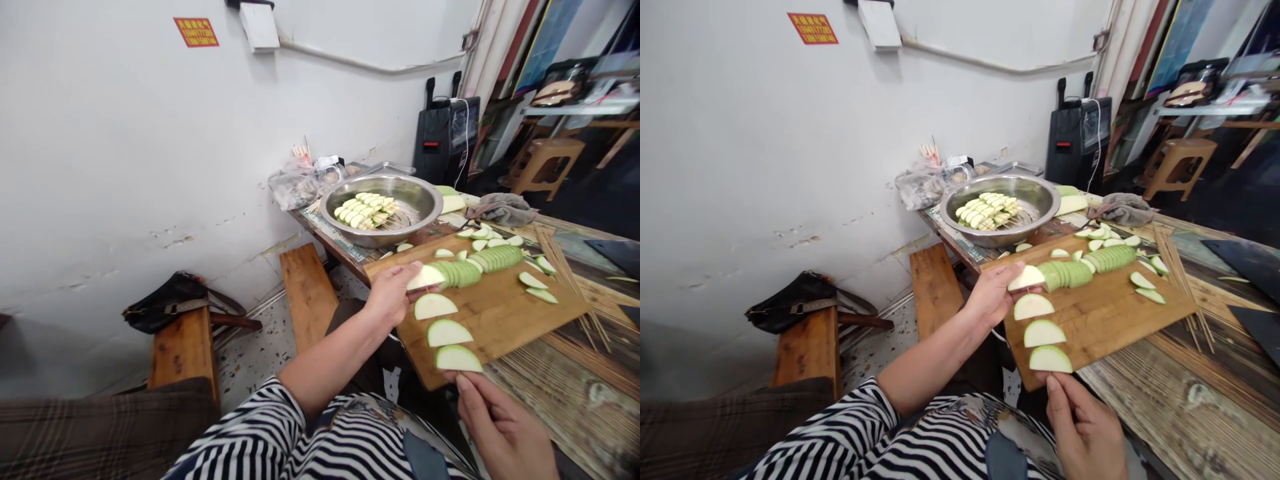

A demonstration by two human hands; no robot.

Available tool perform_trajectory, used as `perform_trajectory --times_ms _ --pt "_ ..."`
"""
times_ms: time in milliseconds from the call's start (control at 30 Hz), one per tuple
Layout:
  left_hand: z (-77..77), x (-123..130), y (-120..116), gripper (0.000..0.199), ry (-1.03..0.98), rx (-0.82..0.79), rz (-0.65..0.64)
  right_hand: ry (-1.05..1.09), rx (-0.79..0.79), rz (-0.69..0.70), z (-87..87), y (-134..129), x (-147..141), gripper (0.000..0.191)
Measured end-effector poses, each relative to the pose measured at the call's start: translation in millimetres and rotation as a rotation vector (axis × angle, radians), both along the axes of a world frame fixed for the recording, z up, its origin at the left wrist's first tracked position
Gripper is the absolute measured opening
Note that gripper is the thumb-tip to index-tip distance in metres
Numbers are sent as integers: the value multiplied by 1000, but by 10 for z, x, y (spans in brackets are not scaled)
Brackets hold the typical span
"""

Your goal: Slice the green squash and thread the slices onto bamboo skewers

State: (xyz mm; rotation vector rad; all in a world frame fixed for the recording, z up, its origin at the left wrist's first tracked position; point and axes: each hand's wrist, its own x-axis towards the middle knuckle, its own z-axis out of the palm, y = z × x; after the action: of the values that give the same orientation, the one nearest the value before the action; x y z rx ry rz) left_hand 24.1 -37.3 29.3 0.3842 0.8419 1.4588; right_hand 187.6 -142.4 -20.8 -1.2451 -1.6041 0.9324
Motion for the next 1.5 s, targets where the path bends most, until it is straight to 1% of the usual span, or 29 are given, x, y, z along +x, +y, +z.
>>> perform_trajectory --times_ms 133,300,467,567,633,700,800,867,967,1033,1067,1133,1200,1233,1300,1367,1433,1500 --pt "4 17 6 15 0 37 -14 -26 69 7 29 0 -7 22" --pt "-1 41 -14 20 -4 44 -30 -39 92 5 51 -10 -25 22" --pt "-1 77 -43 24 10 -6 -35 -90 112 -8 -3 -4 -19 25" --pt "4 37 -51 27 14 14 -75 -159 154 -10 -45 48 10 26" --pt "13 -27 -63 34 43 31 -100 -259 249 -2 -70 111 50 27" --pt "27 -110 -83 41 105 51 -113 -397 380 -18 -87 183 102 27" --pt "51 -241 -118 39 210 99 -126 -550 555 -94 -83 271 170 27" --pt "51 -317 -138 36 241 136 -133 -604 658 -139 -49 321 195 25" --pt "-3 -420 -167 40 300 181 -102 -683 801 -143 47 459 209 21" --pt "-82 -501 -186 44 378 193 -26 -725 845 -121 139 655 211 22" --pt "-133 -550 -193 46 414 189 22 -742 851 -114 196 793 204 25" --pt "-251 -666 -203 46 457 168 120 -806 825 -80 342 1142 151 31" --pt "-374 -795 -204 43 464 138 196 -886 780 -67 532 1551 13 37" --pt "-433 -859 -202 42 464 124 222 -954 736 -21 638 1760 -94 37" --pt "-537 -973 -198 40 470 101 252 -1086 630 -6 845 2157 -375 36" --pt "-629 -1055 -199 39 478 75 254 -1223 506 84 1002 2508 -708 33" --pt "-718 -1105 -206 38 471 47 244 -1269 494 111 1074 2812 -1040 34" --pt "-814 -1132 -218 37 457 25 219 -1292 486 122 1065 3075 -1326 35"
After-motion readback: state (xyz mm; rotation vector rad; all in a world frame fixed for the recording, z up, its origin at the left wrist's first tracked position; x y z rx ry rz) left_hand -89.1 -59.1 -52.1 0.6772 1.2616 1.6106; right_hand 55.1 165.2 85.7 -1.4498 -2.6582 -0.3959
